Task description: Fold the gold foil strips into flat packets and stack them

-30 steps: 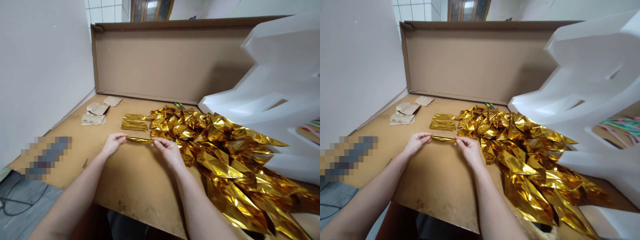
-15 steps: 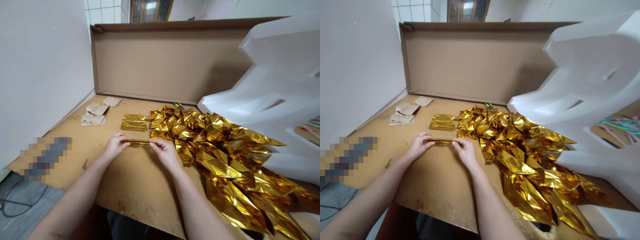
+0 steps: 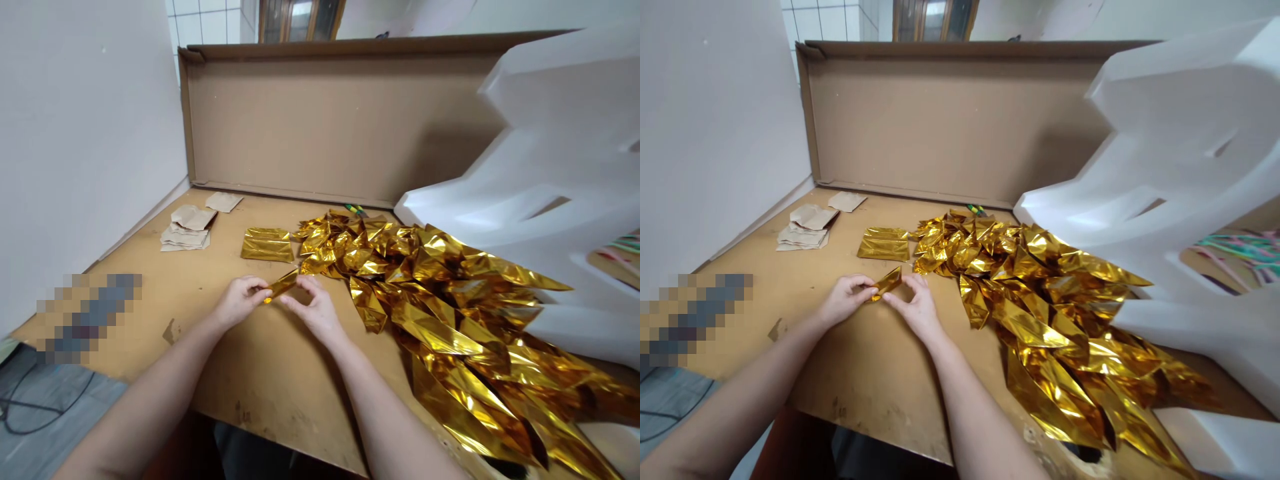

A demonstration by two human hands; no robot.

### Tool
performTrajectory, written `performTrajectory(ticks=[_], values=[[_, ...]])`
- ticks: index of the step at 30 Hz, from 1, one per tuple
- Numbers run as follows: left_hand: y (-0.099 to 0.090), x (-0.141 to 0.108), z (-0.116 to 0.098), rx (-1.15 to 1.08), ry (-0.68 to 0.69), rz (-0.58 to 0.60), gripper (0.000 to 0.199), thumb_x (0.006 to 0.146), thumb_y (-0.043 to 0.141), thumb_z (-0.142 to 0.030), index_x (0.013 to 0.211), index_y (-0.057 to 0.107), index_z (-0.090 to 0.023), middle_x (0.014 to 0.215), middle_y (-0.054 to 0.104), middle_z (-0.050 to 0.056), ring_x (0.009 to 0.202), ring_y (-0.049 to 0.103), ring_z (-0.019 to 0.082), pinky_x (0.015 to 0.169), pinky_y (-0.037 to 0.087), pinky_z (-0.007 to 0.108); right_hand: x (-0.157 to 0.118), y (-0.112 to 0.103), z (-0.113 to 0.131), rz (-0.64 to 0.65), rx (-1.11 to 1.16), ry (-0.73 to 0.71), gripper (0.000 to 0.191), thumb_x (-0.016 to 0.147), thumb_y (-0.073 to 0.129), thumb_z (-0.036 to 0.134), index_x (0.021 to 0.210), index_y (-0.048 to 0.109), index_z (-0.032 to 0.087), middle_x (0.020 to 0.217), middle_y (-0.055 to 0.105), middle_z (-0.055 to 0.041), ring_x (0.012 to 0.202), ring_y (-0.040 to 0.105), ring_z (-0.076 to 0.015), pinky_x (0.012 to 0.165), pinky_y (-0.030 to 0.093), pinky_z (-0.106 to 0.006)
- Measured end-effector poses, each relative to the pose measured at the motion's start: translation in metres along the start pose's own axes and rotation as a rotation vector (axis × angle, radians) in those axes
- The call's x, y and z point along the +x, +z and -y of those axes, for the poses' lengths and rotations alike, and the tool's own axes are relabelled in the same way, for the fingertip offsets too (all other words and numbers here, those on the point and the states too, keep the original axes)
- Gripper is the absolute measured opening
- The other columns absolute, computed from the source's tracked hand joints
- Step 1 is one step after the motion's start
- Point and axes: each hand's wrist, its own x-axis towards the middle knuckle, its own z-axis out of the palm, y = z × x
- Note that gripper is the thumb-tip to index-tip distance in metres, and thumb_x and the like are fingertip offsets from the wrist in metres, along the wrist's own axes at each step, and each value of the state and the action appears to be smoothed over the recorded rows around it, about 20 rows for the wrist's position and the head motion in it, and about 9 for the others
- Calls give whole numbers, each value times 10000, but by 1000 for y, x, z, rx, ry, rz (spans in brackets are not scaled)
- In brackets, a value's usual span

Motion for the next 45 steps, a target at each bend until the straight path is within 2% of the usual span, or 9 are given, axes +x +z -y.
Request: performTrajectory(ticks=[5,9,12,16,24,28,35,38,45], values=[[-1,0,-6,-356,-254,99,301,621,729,-431,691,661,-146,627,629,-4,563,551,118,579,431,230,-3,5,-5,89,219,183,313,639,669,515,653,639,204,661,620,-6,646,533,-173,658,426,-318],[-7,0,-12,-535,-323,129,433,577,765,-491,801,673,-133,721,667,27,647,608,136,687,461,263,-1,3,-6,-12,266,230,392,602,683,572,532,553,209,542,543,25,543,468,-135,557,377,-275],[-12,0,-13,-585,-334,134,482,527,828,-393,904,670,-137,808,680,44,722,629,147,748,462,275,1,0,-5,-87,281,238,417,578,694,590,515,526,213,526,513,37,526,442,-123,538,358,-262],[-12,1,-10,-573,-342,129,513,442,866,-243,908,671,-149,800,679,21,683,620,118,701,462,237,1,-1,-3,-127,280,253,422,562,703,592,512,517,216,529,507,40,528,437,-121,547,361,-261],[-11,3,-7,-491,-357,34,323,517,821,-286,766,684,-134,671,685,19,608,617,127,658,475,248,-1,-2,12,36,371,191,416,652,621,628,730,639,220,722,646,-11,746,583,-190,705,450,-299],[-10,3,-7,-487,-349,43,327,502,824,-294,758,693,-139,663,689,22,595,613,128,636,470,243,0,-3,12,15,378,199,367,635,654,584,730,633,230,708,648,-2,724,592,-189,711,457,-307],[-9,2,-9,-478,-278,30,280,531,799,-257,775,708,-152,674,690,13,621,617,126,653,482,233,0,-4,12,-36,480,272,402,580,719,401,927,590,245,612,594,47,603,557,-160,647,440,-296],[-9,3,-7,-428,-236,3,226,571,771,-239,772,708,-154,687,686,16,640,618,133,658,486,238,1,-5,13,-88,477,278,335,592,686,373,884,585,245,526,520,69,541,501,-144,584,409,-275],[-9,2,-3,-300,-175,-12,135,638,694,-192,767,718,-159,715,692,26,661,616,142,643,480,230,3,-7,15,-136,476,287,185,602,649,378,697,575,236,595,537,41,536,456,-131,532,383,-262]])
